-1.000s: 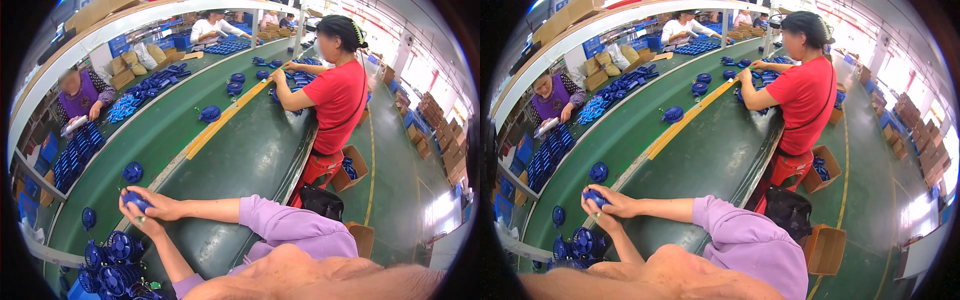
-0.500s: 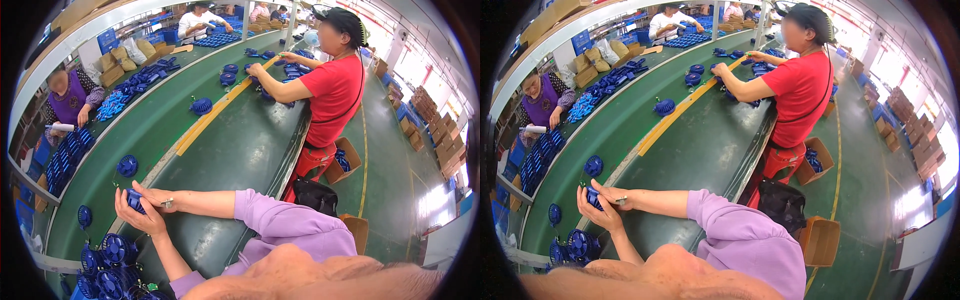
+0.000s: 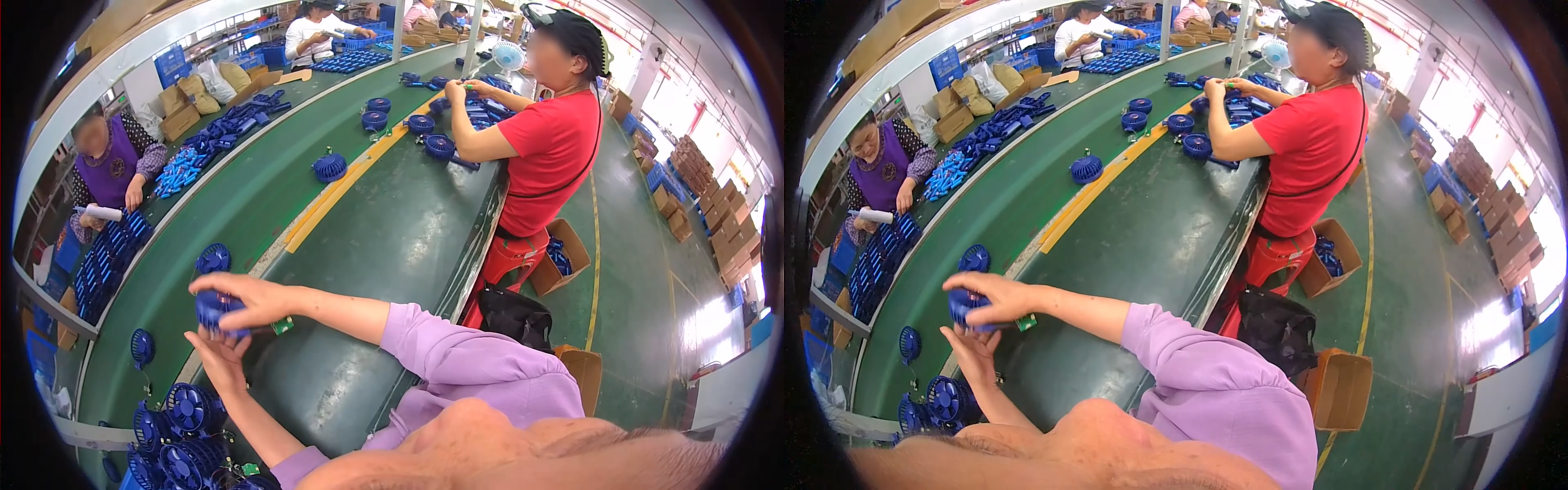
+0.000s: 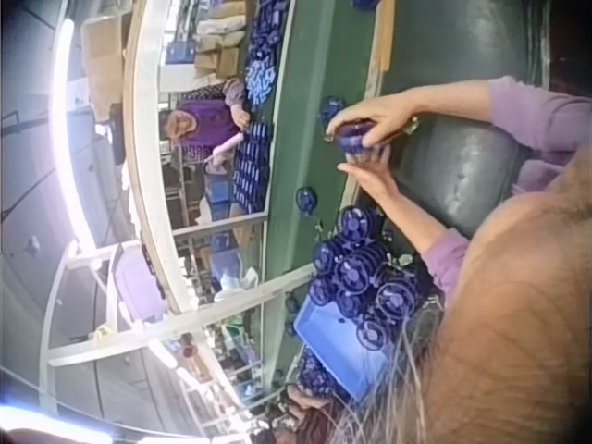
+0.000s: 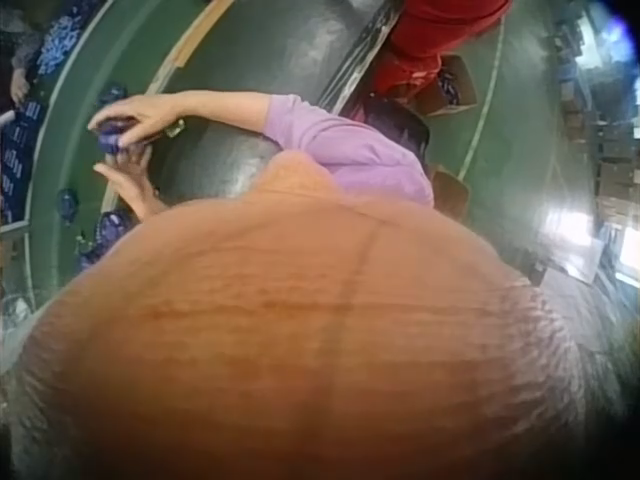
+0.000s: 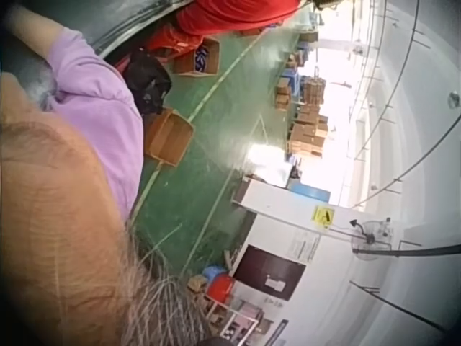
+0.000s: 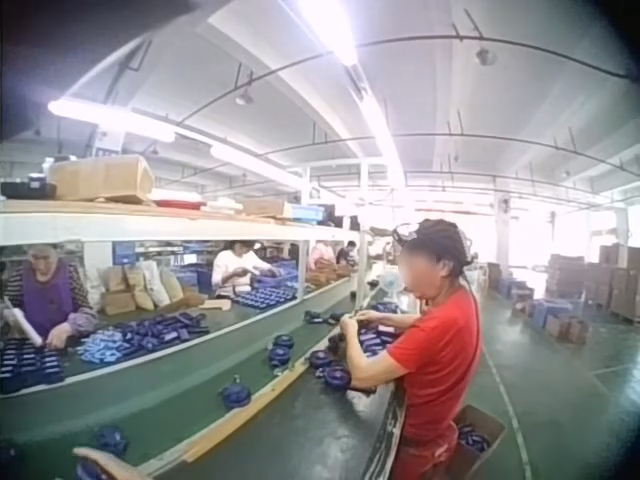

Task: Assembling small blue fan components on a factory production line.

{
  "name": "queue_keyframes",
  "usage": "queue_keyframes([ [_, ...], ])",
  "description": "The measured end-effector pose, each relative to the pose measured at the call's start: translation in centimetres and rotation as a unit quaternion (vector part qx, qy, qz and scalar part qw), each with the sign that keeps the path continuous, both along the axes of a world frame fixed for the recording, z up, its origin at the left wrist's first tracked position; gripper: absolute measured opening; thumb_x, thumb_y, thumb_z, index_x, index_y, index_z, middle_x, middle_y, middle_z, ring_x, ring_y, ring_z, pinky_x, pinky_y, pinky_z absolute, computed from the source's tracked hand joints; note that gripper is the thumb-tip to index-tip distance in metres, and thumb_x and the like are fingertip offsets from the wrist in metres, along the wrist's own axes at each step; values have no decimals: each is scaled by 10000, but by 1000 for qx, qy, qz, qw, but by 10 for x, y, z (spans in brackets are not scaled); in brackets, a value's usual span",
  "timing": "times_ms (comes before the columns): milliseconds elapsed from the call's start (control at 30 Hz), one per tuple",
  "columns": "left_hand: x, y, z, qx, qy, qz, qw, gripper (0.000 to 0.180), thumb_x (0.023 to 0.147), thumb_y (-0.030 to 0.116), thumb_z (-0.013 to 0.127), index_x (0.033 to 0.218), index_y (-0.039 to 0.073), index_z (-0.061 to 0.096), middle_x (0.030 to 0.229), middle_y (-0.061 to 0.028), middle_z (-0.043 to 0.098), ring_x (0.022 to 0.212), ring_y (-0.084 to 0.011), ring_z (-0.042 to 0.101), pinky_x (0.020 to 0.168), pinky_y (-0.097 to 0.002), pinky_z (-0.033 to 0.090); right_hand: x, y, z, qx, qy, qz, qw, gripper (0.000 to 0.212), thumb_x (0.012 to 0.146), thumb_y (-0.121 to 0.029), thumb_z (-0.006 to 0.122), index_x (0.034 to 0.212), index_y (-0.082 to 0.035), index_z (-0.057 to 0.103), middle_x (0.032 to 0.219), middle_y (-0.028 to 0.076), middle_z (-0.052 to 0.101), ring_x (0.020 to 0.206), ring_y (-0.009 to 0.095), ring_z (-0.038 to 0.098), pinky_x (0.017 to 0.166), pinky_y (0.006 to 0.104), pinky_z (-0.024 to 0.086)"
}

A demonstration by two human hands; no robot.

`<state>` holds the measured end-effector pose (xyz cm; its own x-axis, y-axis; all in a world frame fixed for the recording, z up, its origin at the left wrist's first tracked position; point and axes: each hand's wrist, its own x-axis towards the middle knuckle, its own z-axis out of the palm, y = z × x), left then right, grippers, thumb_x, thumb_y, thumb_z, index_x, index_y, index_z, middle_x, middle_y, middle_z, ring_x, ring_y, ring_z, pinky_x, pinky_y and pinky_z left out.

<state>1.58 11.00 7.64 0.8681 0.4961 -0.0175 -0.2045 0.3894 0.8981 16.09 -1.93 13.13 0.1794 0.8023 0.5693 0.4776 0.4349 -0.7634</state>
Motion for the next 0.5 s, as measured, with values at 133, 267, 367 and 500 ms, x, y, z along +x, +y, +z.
queue_keyframes([
  [133,-2,-6,9,-133,-52,28,989,555,982,547,357,1305,112,478,1252,-61,562,1154,-207,547,963,-378,465,-22,13,-8,48,-188,13,981,805,728,-428,742,1379,-89,412,1392,217,397,1307,395,360,1090,473,300],
  [267,4,1,1,-165,-171,-56,970,445,948,288,421,1338,83,481,1304,-78,552,1203,-252,520,1051,-418,395,-8,8,-15,21,-248,-85,965,832,733,-450,740,1413,-124,389,1463,250,305,1365,424,285,1114,487,259],
  [367,9,-9,12,-132,-246,-9,960,514,917,236,448,1396,51,420,1349,-138,504,1237,-257,491,1065,-424,382,-16,5,-21,-43,-179,-123,975,884,752,-409,738,1472,-142,299,1504,262,229,1395,428,235,1126,482,239],
  [500,8,-15,11,-129,-170,161,964,445,1026,394,352,1261,63,533,1206,-60,577,1107,-187,565,954,-351,470,-46,20,-34,-57,-119,-118,984,894,773,-466,688,1477,-133,249,1469,326,227,1357,480,262,1110,501,263],
])
